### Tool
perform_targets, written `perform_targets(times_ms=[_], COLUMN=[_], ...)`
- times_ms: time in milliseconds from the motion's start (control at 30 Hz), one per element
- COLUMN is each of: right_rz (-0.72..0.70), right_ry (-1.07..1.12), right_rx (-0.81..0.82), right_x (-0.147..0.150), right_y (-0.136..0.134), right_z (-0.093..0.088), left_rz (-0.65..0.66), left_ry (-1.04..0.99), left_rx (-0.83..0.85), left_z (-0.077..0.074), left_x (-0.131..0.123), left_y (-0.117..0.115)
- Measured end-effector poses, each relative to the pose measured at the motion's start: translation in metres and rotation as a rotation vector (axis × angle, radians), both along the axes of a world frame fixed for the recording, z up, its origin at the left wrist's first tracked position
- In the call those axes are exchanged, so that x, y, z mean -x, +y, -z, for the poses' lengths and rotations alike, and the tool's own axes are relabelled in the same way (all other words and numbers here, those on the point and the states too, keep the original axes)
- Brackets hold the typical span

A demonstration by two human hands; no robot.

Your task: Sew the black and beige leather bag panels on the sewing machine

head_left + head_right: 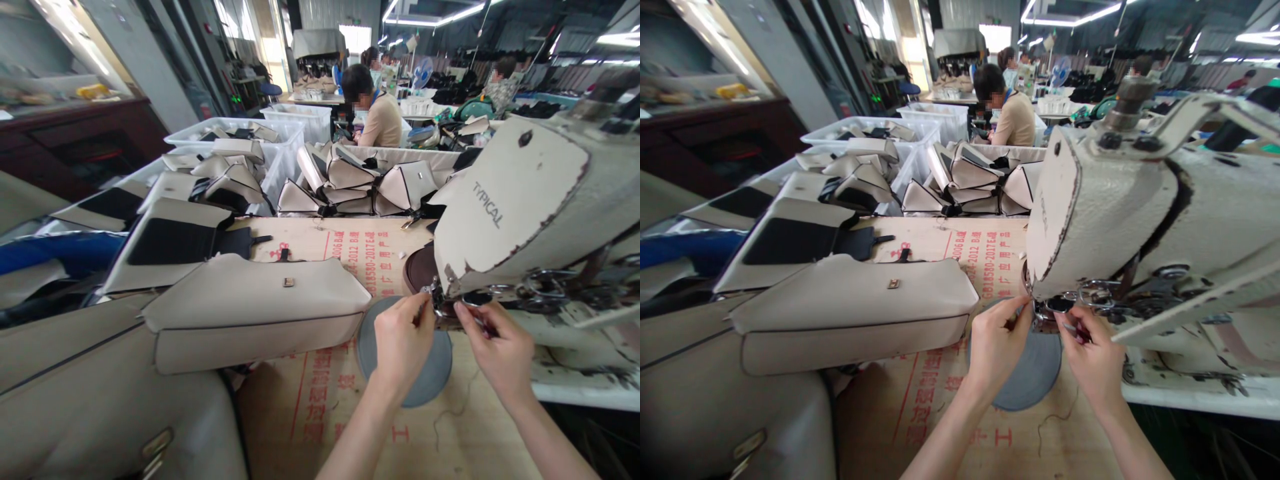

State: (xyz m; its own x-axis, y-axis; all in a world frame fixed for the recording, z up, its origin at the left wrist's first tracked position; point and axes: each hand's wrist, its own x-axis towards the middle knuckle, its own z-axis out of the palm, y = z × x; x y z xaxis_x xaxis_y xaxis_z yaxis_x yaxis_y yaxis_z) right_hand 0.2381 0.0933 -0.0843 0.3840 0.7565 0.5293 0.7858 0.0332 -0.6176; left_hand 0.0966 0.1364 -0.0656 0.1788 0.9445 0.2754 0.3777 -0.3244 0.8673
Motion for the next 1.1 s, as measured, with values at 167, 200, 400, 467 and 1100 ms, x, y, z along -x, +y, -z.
perform_targets(times_ms=[167,200,400,467,1100], right_rz=[0.006,0.007,0.012,0.005,0.018], right_ry=[-0.007,-0.008,-0.025,-0.022,-0.018], right_rx=[-0.007,-0.007,-0.008,-0.010,0.004], right_x=[0.0017,0.0018,-0.0004,-0.0007,0.0008], right_y=[0.0001,0.0002,0.0003,0.0002,0.0001], right_z=[-0.0013,-0.0012,0.0020,0.0021,0.0021], left_rz=[-0.005,-0.004,0.001,0.002,-0.010], left_ry=[-0.011,-0.009,0.010,0.010,0.006], left_rx=[-0.001,0.001,-0.002,-0.008,-0.012], left_z=[-0.0009,-0.0011,0.0005,0.0010,-0.0004], left_x=[-0.0010,-0.0008,-0.0001,-0.0006,-0.0002], left_y=[0.0006,0.0007,0.0012,0.0012,0.0002])
